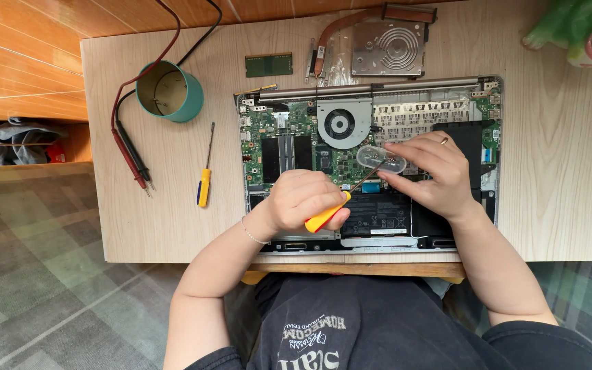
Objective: Replacing or repairing internal components of a laptop on a repair bench.
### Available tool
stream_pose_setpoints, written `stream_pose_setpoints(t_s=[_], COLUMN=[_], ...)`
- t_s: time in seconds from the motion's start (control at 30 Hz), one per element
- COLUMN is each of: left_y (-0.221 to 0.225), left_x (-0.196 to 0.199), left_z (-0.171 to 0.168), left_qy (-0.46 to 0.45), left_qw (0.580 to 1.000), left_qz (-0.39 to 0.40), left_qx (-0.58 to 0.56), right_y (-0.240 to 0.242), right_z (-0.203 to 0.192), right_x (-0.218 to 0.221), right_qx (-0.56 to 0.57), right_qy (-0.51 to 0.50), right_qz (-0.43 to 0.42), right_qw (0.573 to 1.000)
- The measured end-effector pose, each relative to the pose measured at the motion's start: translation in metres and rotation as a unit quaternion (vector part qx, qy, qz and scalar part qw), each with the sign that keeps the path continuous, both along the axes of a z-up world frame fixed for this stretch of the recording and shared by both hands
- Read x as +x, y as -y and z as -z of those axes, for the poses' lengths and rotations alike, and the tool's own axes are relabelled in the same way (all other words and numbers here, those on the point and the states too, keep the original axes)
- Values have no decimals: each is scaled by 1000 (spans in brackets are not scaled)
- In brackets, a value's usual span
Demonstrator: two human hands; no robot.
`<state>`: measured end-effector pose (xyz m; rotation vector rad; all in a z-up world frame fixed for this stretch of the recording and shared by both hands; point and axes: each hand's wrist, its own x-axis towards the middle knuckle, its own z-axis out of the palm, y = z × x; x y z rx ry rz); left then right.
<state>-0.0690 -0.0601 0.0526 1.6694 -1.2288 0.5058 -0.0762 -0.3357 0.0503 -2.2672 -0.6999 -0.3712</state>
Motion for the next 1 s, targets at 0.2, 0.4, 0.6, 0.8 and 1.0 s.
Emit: stream_pose_setpoints(t_s=[0.2, 0.4, 0.6, 0.8, 1.0], left_y=[0, 0, 0, 0, -1], left_x=[0, 0, 0, 0, -1], left_z=[3, 2, 3, 2, 3], left_qy=[1, 5, 3, 2, -10], left_qw=[1000, 1000, 1000, 1000, 1000], left_qz=[-2, -10, -10, -13, -14], left_qx=[-4, 3, 0, 2, -5], right_y=[0, 0, 0, 0, 0], right_z=[0, 0, -1, 0, 0], right_x=[0, 0, 0, 1, 0], right_qx=[-2, 1, 5, 5, 5], right_qy=[5, 5, 3, 7, 4], right_qz=[1, -1, -2, -1, -2], right_qw=[1000, 1000, 1000, 1000, 1000])
